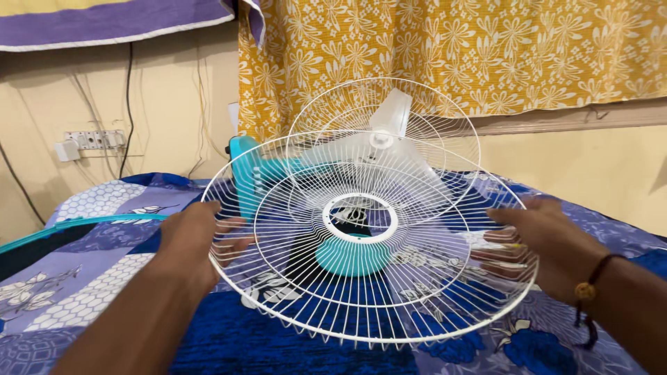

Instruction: The person uses a yellow screwdriver to loosen screws on the front fan cage, then removes the cage. They unscrew the central hub nut and detach the fan blades from the motor shaft, placing the parts aside.

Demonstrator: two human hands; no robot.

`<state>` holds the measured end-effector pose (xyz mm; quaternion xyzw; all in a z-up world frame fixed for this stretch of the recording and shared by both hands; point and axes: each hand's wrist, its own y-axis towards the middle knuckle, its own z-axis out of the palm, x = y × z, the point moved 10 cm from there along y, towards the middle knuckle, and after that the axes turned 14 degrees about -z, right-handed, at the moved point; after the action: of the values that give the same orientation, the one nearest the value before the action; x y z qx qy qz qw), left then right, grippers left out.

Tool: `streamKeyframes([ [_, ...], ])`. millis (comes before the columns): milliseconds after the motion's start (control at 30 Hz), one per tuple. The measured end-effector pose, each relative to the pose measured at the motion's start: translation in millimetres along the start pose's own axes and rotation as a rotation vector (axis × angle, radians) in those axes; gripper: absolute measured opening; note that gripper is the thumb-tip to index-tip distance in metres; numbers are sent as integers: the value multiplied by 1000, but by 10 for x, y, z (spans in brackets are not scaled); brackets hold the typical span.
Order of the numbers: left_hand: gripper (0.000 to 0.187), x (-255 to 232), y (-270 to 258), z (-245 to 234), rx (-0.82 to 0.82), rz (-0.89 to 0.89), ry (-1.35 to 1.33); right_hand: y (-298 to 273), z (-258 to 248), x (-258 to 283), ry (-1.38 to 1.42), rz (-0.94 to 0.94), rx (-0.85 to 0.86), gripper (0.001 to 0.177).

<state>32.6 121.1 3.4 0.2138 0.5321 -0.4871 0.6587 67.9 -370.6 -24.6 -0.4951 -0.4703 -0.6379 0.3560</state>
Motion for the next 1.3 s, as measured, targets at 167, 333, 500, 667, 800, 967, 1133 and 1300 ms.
streamKeyframes([
  [167, 43, -47, 8, 305, 209, 33, 44, 85, -233, -74, 86, -42, -54, 21],
  [333, 50, 387, 245, 158, 181, -106, -49, 40, -406, -77, 105, -40, -122, 25],
  [500, 34, 921, 614, 327, 21, 10, 401, -90, -356, -37, 80, -5, -138, 29],
  [667, 35, 1435, 819, 1245, 309, -42, 313, -242, -245, -117, 296, 80, -183, 32],
  [800, 37, 1636, 816, 1492, 359, -66, 283, -234, -309, -18, 295, 6, -179, 32],
  [967, 40, 1513, 824, 1286, 346, -23, 216, -325, -302, -8, 274, 32, -175, 30],
  [1133, 44, 1128, 787, 881, 304, 71, 165, -299, -159, -46, 306, 46, -137, 35],
  [1300, 48, 683, 678, 122, 165, 169, 136, -289, 147, -65, 329, 50, -84, 37],
])
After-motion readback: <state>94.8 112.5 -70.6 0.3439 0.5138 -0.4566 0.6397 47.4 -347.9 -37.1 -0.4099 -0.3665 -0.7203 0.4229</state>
